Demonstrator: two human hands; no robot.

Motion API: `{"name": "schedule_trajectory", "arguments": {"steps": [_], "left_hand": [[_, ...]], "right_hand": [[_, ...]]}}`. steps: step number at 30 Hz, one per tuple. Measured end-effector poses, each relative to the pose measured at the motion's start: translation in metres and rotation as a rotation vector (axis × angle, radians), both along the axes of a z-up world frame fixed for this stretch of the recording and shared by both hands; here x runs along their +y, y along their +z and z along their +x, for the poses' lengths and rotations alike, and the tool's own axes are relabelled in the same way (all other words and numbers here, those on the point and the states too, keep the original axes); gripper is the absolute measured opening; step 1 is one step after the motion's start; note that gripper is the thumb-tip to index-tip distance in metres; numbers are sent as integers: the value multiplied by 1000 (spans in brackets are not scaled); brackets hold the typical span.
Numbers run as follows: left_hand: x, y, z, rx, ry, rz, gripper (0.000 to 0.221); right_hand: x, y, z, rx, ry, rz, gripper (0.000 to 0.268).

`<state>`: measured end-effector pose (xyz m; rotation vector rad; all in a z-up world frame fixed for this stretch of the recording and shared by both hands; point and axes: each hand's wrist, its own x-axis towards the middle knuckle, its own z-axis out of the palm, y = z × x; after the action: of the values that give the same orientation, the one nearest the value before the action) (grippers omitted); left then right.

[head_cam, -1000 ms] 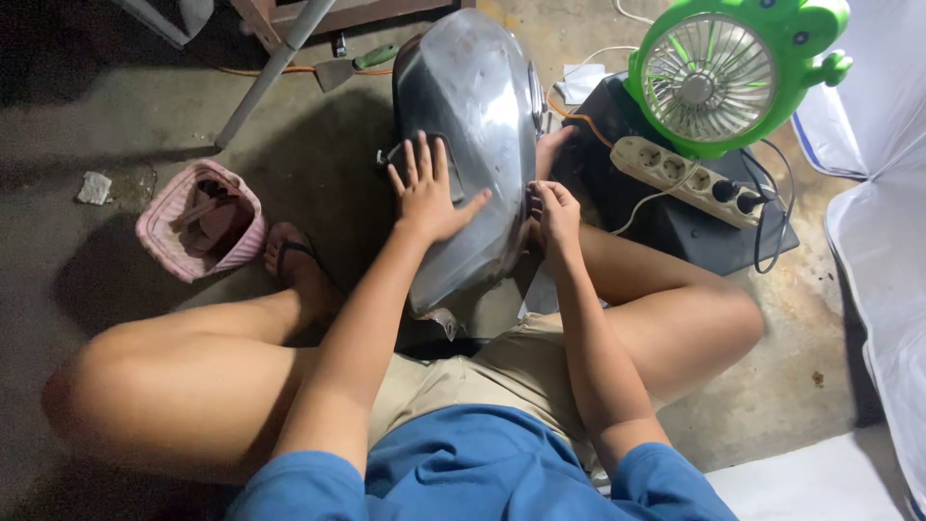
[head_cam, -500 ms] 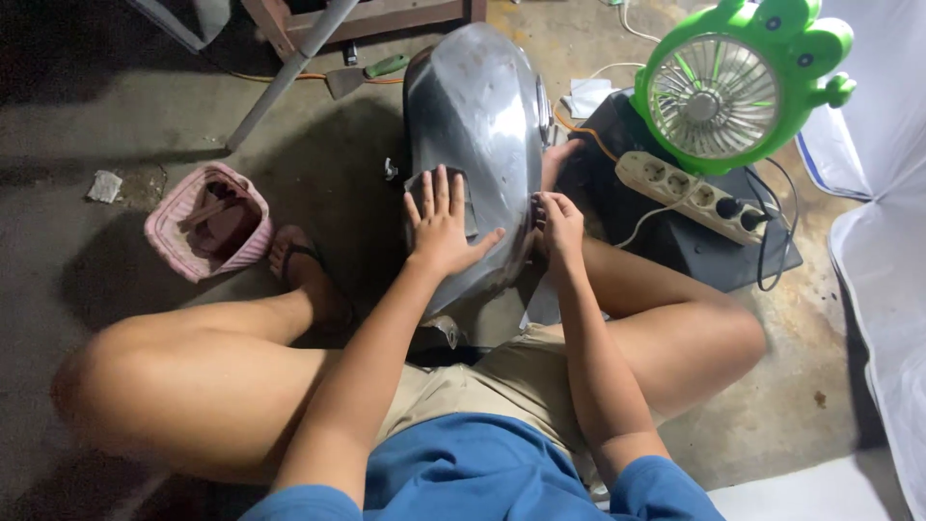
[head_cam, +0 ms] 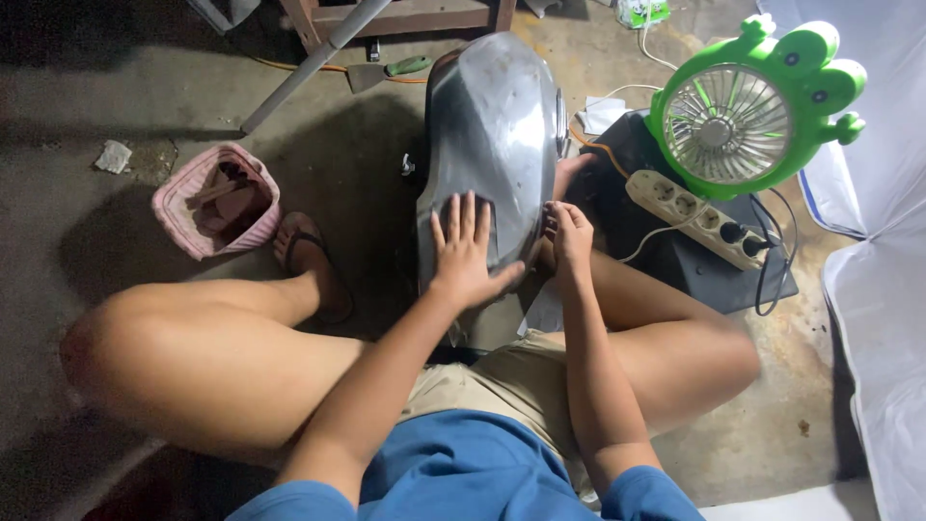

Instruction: The person lies on the workshop floor with a motorcycle fairing panel across their legs and sands its surface by hand using sandpaper, rubbing repeatedly over different areas of the panel while steadying it with the other hand.

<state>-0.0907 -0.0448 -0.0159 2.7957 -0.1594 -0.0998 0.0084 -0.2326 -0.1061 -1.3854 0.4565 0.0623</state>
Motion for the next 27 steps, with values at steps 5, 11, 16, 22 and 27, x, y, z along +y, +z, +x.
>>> {"name": "schedule_trajectory", "arguments": {"steps": [5,11,16,22,27], "left_hand": [[-8,-14,-58,-51,-17,-43,110],[5,-10,-3,-66,37,-52,112],[30,-16,83,-13,159,-22,121],[35,-1,92,136,202,-10,126],[14,9,26,11,73,42,121]], "right_hand": [[-10,-14,4,3,18,15,14],[-11,-12,5,12,24,-44,16],[-6,3,-3,-15,31,-46,18],[-6,-3,-1,23,-12,-45,11],[-10,-36,11,-60,-34,100,11]]}}
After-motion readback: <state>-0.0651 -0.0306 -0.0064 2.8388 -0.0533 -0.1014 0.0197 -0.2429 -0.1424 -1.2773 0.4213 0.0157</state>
